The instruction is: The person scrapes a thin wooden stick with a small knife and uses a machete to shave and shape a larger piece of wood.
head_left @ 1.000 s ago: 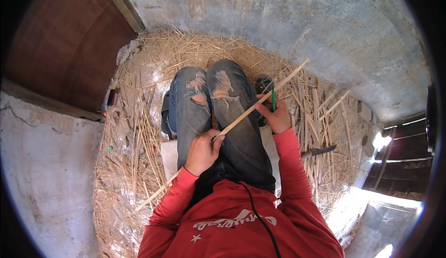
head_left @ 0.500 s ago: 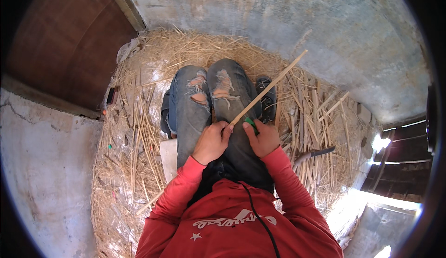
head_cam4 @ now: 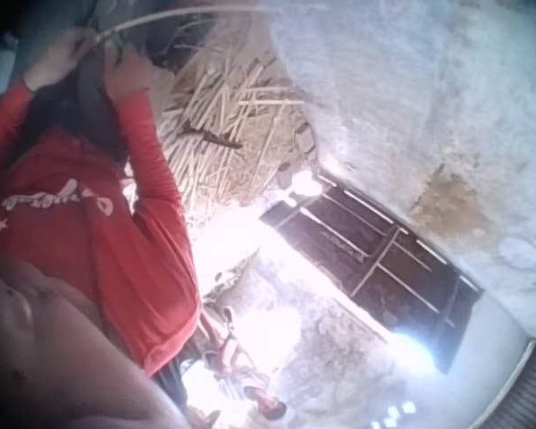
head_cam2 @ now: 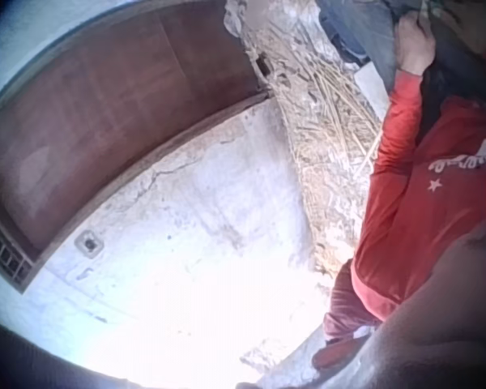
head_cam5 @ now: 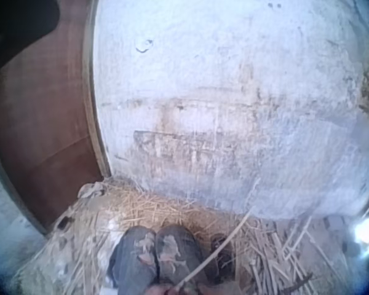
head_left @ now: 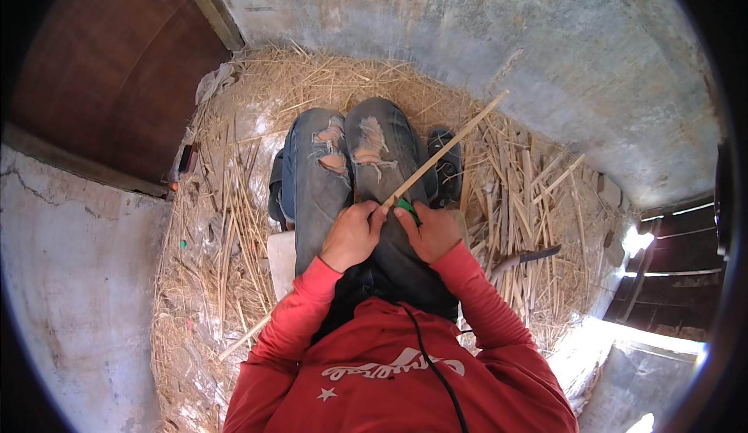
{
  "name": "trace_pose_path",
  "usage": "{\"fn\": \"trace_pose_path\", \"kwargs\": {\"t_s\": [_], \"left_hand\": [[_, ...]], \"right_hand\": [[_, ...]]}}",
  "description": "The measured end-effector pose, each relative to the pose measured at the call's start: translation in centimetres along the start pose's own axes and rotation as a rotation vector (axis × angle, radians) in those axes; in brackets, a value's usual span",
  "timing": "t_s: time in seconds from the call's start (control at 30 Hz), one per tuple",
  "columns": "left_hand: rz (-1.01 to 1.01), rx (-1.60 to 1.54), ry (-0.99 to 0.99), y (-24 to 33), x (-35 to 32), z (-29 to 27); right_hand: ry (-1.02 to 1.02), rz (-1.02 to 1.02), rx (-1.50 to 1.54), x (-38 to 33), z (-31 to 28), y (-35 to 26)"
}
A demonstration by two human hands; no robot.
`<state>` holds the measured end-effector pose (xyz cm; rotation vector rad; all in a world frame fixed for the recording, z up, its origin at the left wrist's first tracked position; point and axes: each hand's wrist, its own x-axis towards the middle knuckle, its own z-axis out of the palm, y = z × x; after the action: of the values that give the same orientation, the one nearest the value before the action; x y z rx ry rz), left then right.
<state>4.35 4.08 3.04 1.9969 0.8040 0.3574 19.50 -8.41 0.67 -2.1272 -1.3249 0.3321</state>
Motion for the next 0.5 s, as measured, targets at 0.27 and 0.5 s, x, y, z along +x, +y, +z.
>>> {"fn": "trace_pose_path", "kwargs": {"t_s": [0.27,0.5], "left_hand": [[-0.05,-0.022,-0.015,-0.4,-2.0,-1.0],[-0.065,0.066,-0.017,-2.1,-8.9,-4.7]], "right_hand": [[-0.027,0.049,-0.065,-0.1,0.3,-0.7],[0.044,0.067,-0.031,-0.1,0.6,-0.8]]}}
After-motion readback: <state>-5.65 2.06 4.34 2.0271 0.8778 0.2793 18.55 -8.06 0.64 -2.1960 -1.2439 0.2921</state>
